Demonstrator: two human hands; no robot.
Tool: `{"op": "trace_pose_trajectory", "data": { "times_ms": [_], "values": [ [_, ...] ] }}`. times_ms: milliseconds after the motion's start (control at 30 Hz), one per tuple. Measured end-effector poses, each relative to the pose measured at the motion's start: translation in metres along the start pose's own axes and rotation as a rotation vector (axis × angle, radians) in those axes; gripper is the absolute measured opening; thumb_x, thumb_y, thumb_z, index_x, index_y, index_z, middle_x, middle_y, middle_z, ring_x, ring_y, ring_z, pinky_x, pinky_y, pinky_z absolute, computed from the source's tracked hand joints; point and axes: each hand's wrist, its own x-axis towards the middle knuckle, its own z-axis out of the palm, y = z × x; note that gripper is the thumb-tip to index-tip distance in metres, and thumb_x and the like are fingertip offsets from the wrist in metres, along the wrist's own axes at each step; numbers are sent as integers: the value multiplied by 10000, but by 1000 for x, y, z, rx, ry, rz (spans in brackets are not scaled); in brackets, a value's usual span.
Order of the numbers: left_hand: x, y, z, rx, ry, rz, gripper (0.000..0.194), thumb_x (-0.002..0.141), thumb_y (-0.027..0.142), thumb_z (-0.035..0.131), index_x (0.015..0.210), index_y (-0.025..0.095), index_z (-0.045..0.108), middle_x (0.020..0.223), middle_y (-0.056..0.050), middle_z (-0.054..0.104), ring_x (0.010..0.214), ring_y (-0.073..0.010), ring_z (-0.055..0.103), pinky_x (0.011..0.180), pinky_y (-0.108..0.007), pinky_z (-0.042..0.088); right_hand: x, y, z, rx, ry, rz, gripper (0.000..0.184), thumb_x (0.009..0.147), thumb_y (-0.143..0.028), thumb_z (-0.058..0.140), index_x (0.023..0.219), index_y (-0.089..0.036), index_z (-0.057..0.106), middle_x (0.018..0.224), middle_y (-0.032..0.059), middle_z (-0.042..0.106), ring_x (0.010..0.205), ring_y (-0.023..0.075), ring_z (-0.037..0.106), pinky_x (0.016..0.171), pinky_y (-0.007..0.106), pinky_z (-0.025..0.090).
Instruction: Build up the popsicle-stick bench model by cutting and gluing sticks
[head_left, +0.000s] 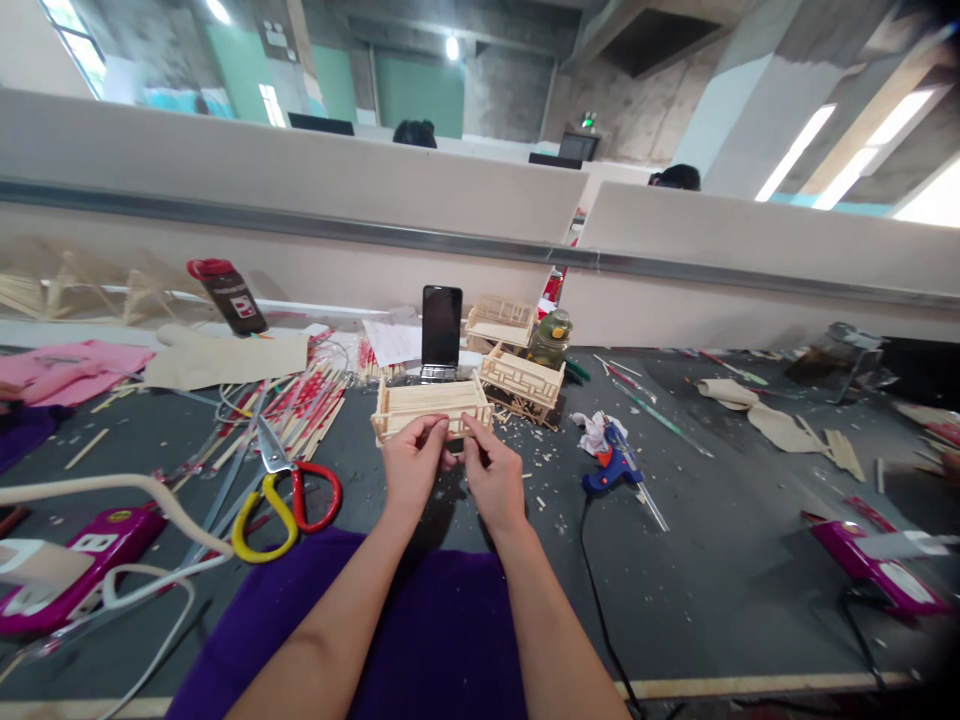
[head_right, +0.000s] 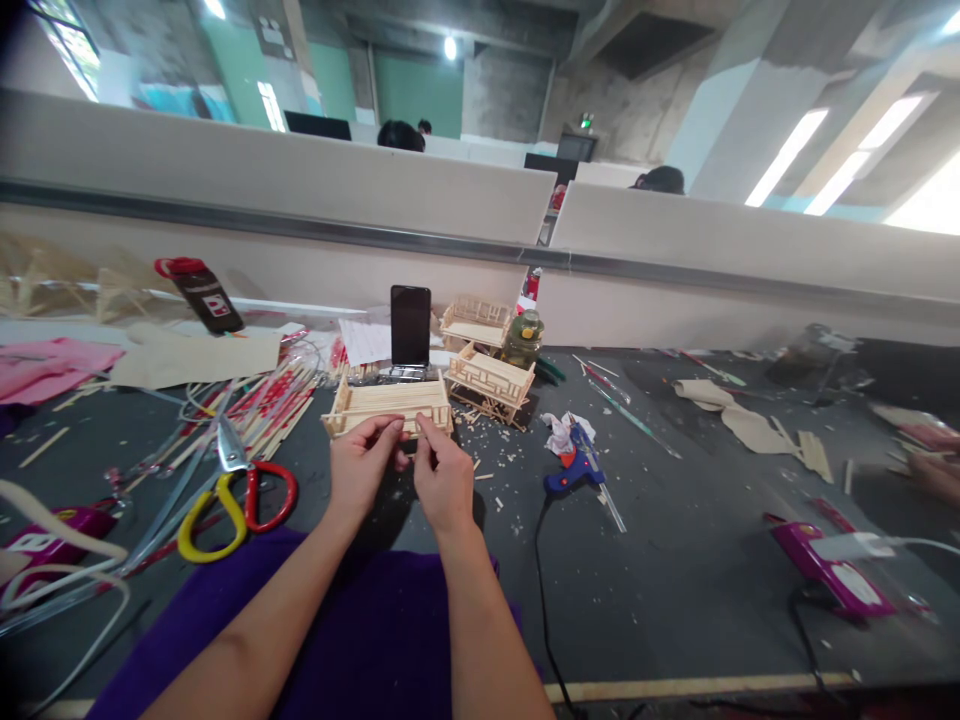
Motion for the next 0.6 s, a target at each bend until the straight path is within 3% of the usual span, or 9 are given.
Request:
{"op": "trace_pose_trajectory", "data": {
  "times_ms": [200, 367, 600],
  "values": [
    [2, -1, 0, -4, 5, -16, 324, 742, 416, 711, 895, 131, 683, 652, 9, 656, 400, -97, 571, 404, -200, 456, 1, -6, -2, 66, 129, 19, 343, 904, -281, 497, 1180, -187, 680, 839, 38, 743, 636, 153, 661, 636, 258, 538],
    [2, -2, 0, -3, 0, -20, 329, 746, 416, 711, 904, 128, 682, 655, 7, 653, 402, -97, 573, 404, -198, 454, 3, -8, -4, 98, 168, 17, 299, 901, -289, 501, 1083, -152, 695, 825, 45, 720, 624, 141, 641, 622, 249, 525],
    [1, -2, 0, -8, 1, -16, 323, 752, 411, 707, 901, 126, 681, 652, 10, 651, 398, -95, 569, 402, -196, 452, 3, -8, -3, 118, 184, 28, 314, 900, -283, 503, 1126, -153, 678, 719, 18, 681, 608, 142, 628, 598, 240, 510]
  ]
}}
